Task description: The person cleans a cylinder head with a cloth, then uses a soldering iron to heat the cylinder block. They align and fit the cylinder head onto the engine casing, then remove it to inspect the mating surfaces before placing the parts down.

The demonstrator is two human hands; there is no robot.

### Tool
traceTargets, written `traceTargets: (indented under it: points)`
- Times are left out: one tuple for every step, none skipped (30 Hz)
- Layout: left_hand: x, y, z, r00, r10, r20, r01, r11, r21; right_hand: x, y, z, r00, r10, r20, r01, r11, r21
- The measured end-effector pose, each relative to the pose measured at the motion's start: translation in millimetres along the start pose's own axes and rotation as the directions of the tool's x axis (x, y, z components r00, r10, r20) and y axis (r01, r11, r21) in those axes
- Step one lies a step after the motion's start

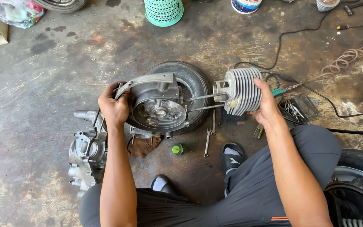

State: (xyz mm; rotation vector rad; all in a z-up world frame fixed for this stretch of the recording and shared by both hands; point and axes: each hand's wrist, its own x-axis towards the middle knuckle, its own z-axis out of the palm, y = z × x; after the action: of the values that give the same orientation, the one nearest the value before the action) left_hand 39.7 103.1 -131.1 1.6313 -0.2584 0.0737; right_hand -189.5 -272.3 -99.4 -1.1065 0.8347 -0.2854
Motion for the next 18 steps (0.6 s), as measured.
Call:
traceTargets:
  points:
    - [0,0,0,1.000,0.000,-0.001,0.000,1.000,0.000,-1,-1,1,1.000,0.000,0.000,0.000,1.000,0.000]
    - [0,0,0,1.000,-0.004,0.001,0.004,1.000,-0.012,-3,-3,2,1.000,0.002,0.000,-0.002,1.000,-0.021]
    - [0,1,-1,1.000,-0.008,0.002,0.008,1.000,-0.023,-4,-4,3,1.000,0.006,0.001,-0.005,0.999,-0.041]
    - [-1,2,-1,1.000,-0.010,0.000,0.010,1.000,-0.021,-2,-3,3,1.000,0.007,0.002,-0.007,0.999,-0.042]
    - [-1,4,0,1.000,-0.006,-0.005,0.006,1.000,-0.012,0,-3,2,1.000,0.007,0.004,-0.006,0.998,-0.055]
    - [-1,6,2,1.000,-0.003,-0.010,0.003,1.000,-0.003,2,-2,1,1.000,0.006,0.006,-0.006,0.998,-0.069]
    - [-1,3,2,1.000,-0.003,-0.009,0.003,1.000,-0.003,-2,-5,5,1.000,0.006,0.005,-0.006,0.998,-0.069]
    - [0,1,3,1.000,0.004,-0.009,-0.004,1.000,0.012,-6,-8,9,1.000,0.009,0.005,-0.009,0.998,-0.060]
    - [1,-2,2,1.000,0.009,-0.010,-0.009,0.999,0.030,-10,-10,14,1.000,0.015,0.006,-0.015,0.999,-0.050]
    - [0,0,2,1.000,0.008,-0.010,-0.007,0.999,0.032,-11,-11,16,1.000,0.017,0.007,-0.017,0.999,-0.050]
    - [-1,2,3,1.000,0.012,-0.011,-0.011,0.999,0.037,-12,-12,17,1.000,0.015,0.009,-0.014,0.998,-0.056]
    - [-2,3,4,1.000,0.015,-0.012,-0.015,0.999,0.042,-13,-13,19,1.000,0.012,0.012,-0.011,0.998,-0.062]
    - [-2,1,3,1.000,0.014,-0.015,-0.013,0.999,0.042,-13,-12,19,1.000,0.014,0.015,-0.013,0.998,-0.064]
    - [-1,-2,3,1.000,0.011,-0.015,-0.011,0.999,0.043,-12,-12,19,1.000,0.010,0.017,-0.009,0.997,-0.071]
    - [0,-4,2,1.000,0.010,-0.014,-0.009,0.999,0.044,-11,-12,19,1.000,0.006,0.019,-0.005,0.997,-0.077]
    - [0,-4,2,1.000,0.008,-0.017,-0.008,0.999,0.044,-12,-13,21,1.000,0.007,0.022,-0.006,0.997,-0.079]
    - [0,-4,2,1.000,0.010,-0.017,-0.009,0.999,0.045,-13,-13,22,1.000,0.012,0.019,-0.010,0.997,-0.077]
    - [0,-3,3,1.000,0.011,-0.016,-0.010,0.999,0.045,-14,-14,23,1.000,0.016,0.017,-0.015,0.997,-0.075]
